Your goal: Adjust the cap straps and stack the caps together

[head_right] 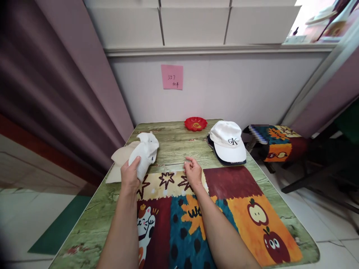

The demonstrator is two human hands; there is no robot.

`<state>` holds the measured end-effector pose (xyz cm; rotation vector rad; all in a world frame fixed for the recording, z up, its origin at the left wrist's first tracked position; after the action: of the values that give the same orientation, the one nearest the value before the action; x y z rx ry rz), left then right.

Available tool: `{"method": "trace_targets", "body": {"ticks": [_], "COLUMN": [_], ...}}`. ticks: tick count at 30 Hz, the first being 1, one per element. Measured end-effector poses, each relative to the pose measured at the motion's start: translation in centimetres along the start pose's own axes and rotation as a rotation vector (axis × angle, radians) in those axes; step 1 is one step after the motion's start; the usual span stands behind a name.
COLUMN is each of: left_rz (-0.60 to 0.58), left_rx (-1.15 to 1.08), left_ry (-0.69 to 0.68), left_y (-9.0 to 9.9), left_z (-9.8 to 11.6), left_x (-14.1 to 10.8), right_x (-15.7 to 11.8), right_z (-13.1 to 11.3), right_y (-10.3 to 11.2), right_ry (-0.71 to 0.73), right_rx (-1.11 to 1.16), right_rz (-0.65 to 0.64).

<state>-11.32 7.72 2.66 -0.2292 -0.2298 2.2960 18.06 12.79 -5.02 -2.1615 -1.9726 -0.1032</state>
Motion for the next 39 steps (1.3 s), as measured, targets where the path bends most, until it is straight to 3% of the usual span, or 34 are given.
{"method": "trace_targets", "body": {"ticks": [6,11,16,19,22,24,27,33,39], "left_rz": [-0.190,-0.347,-0.415,-0.521,-0.710,-0.771,-0.717,-0.578,-0.617], "left_rx": [-0.392,-0.592,-0.587,-0.612,-0.629,-0.641,-0.679,-0.654,-0.529], "left_ry": [0.174,0.500,0.651,0.670,0.728,0.741,0.679,0.525,0.611], "left_y": [-4.1,-7.8,-8.5,-9.1,-10.3,-10.7,-10.1,-8.2,-8.9], "left_z": [-0.6,-4.7,-8.7,-8.5,-7.4,-6.8,-6.5,-6.6,-6.8], "left_x": [-2.3,-5.2,-6.8,-7.8,-9.2,-9.6,-8.7,-6.7,-7.1], "right_x": [-0.3,-0.9,-0.1,-0.2,-0.8,-1.2,-1.4,0.0,0.3], "right_z": [-0.1,-1.5,-2.0,-1.2,-1.0,-1.1,-1.6,-3.1,-3.7], "right_y": [-1.4,-3.6,-2.4,-2.0,-2.1,-2.4,-2.4,0.0,0.1], "right_ry": [-0.111,-0.307,-0.368,-0.451,-0.514,-0.547,-0.541,-0.299,-0.243], "right_rx": [0.172,0.669,1.017,1.037,1.017,1.006,1.012,0.997,0.830], "right_rz": [-0.142,-0.311,-0.194,-0.205,-0.295,-0.352,-0.359,-0.139,-0.180]}}
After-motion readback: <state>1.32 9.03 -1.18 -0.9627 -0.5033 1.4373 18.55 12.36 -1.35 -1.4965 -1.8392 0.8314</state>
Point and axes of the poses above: each hand's wrist, its own x-axis towards the middle knuckle, its own y-axis out of the back of the hand, z = x × y, the point moved 8 cm from there along x, towards the middle knuckle, and after that the axes turned 6 degrees about y, right-handed, at the moved point
